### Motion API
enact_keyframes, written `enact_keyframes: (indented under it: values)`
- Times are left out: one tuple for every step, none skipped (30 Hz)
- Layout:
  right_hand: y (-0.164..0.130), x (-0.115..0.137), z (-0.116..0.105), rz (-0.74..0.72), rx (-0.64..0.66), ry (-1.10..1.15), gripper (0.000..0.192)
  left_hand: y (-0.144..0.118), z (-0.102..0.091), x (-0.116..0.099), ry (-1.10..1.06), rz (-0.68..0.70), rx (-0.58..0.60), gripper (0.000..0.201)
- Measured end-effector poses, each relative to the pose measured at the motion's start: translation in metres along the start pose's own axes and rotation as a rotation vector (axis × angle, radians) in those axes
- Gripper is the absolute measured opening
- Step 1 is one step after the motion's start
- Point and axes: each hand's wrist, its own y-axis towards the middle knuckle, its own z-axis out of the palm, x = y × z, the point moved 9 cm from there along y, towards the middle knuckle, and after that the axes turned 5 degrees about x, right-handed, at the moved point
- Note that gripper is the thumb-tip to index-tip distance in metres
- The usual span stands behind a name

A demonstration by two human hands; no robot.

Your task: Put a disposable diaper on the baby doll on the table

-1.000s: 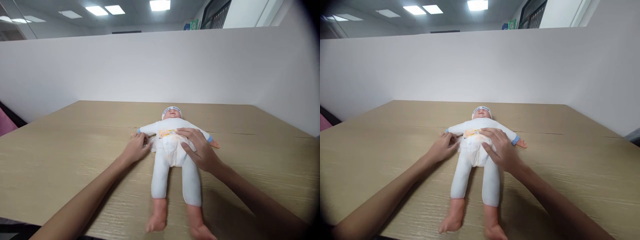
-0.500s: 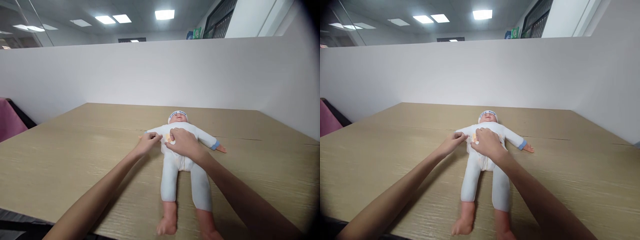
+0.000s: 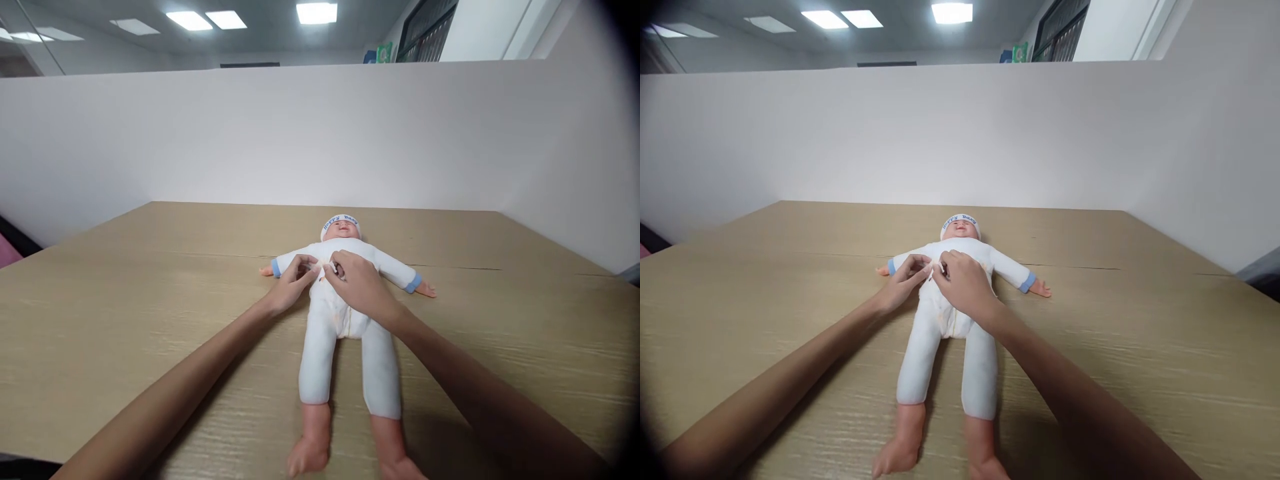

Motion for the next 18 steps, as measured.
enact_keyframes:
  values:
    - [0.000,-0.002,-0.001,0.008,-0.015,0.017,0.037,0.001,0.002,0.002,0.005,0.009,0.020,0.057]
    - [0.000,-0.005,-0.002,0.017,-0.030,0.035,0.036,0.003,0.005,0.003,0.003,0.014,0.039,0.054]
    - [0.000,-0.007,-0.003,0.024,-0.046,0.053,0.033,0.005,0.007,0.004,-0.003,0.013,0.054,0.052]
    - [0.000,-0.010,-0.004,0.030,-0.061,0.069,0.031,0.006,0.008,0.005,-0.006,0.008,0.061,0.052]
    - [0.000,-0.012,-0.006,0.034,-0.075,0.083,0.028,0.007,0.009,0.006,-0.001,0.001,0.065,0.052]
    - [0.001,-0.013,-0.008,0.034,-0.088,0.095,0.027,0.008,0.008,0.006,0.016,-0.005,0.057,0.051]
    - [0.001,-0.013,-0.010,0.031,-0.102,0.104,0.026,0.008,0.007,0.005,0.043,-0.009,0.033,0.050]
    - [0.001,-0.012,-0.012,0.025,-0.117,0.109,0.027,0.007,0.004,0.003,0.082,-0.015,-0.013,0.047]
    - [0.000,-0.009,-0.016,0.018,-0.134,0.112,0.028,0.004,0.000,-0.001,0.129,-0.023,-0.083,0.045]
    - [-0.003,-0.006,-0.020,0.009,-0.151,0.111,0.029,0.000,-0.005,-0.006,0.182,-0.030,-0.165,0.042]
    - [-0.008,0.000,-0.024,-0.006,-0.168,0.111,0.029,-0.006,-0.008,-0.016,0.237,-0.030,-0.244,0.039]
    - [-0.015,0.008,-0.030,-0.033,-0.185,0.115,0.029,-0.014,-0.009,-0.028,0.286,-0.017,-0.307,0.037]
    - [-0.025,0.016,-0.035,-0.065,-0.196,0.126,0.028,-0.023,-0.006,-0.043,0.331,0.009,-0.338,0.034]
    - [-0.037,0.025,-0.040,-0.100,-0.194,0.145,0.026,-0.033,0.001,-0.059,0.370,0.050,-0.333,0.032]
    - [-0.051,0.034,-0.043,-0.133,-0.175,0.176,0.024,-0.044,0.012,-0.076,0.402,0.096,-0.290,0.029]
    - [-0.066,0.039,-0.044,-0.153,-0.135,0.215,0.020,-0.054,0.025,-0.090,0.435,0.135,-0.217,0.029]
    - [-0.082,0.043,-0.043,-0.158,-0.075,0.253,0.017,-0.066,0.040,-0.100,0.471,0.160,-0.128,0.030]
    - [-0.097,0.043,-0.039,-0.145,0.000,0.281,0.013,-0.077,0.055,-0.105,0.517,0.163,-0.022,0.033]
